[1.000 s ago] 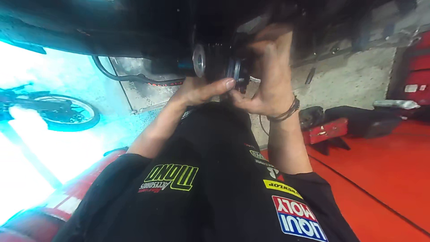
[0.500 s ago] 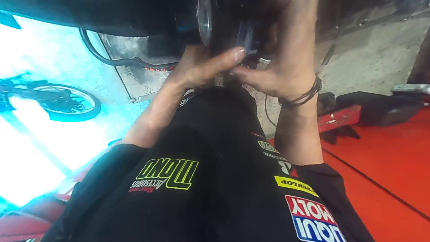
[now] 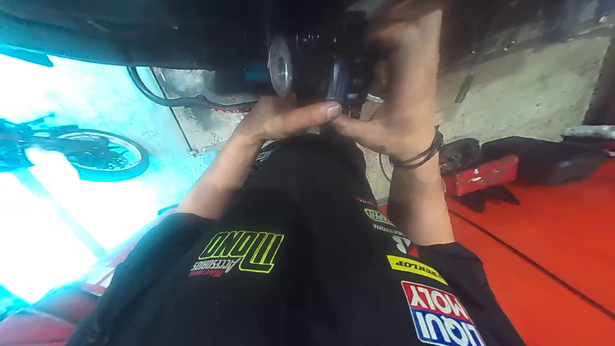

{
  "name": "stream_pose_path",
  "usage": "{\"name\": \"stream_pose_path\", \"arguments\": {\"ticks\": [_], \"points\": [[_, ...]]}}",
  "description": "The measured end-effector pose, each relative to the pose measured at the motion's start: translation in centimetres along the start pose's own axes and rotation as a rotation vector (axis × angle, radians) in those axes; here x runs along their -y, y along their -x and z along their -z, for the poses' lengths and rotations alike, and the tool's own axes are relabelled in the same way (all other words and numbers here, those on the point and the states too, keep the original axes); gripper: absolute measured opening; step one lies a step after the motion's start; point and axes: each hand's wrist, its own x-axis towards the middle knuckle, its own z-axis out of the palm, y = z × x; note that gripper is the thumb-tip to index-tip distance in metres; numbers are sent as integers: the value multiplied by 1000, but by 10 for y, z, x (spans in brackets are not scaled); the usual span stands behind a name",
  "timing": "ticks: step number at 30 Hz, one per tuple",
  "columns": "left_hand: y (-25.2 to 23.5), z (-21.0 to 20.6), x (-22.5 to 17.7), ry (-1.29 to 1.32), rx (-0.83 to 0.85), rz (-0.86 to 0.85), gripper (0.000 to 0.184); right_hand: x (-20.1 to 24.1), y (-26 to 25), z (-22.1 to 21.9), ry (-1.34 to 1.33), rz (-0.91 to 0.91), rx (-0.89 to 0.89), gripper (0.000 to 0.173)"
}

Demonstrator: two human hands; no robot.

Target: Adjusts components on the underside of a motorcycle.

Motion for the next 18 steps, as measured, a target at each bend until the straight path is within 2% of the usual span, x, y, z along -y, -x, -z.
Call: {"name": "stream_pose_path", "arguments": {"ticks": [4,10,15,18], "points": [[2,0,-1,20,34,22,24,-4,2,-1,-15,0,-5,75],[0,1,9,46,19,-20,30,1,-2,3,15,1,52,65],[-4,-12,5,153,-55,-17,40,0,-4,4,-14,25,39,68],[-4,-12,2,127,-87,76,26,2,-4,3,-5,21,47,66]]}}
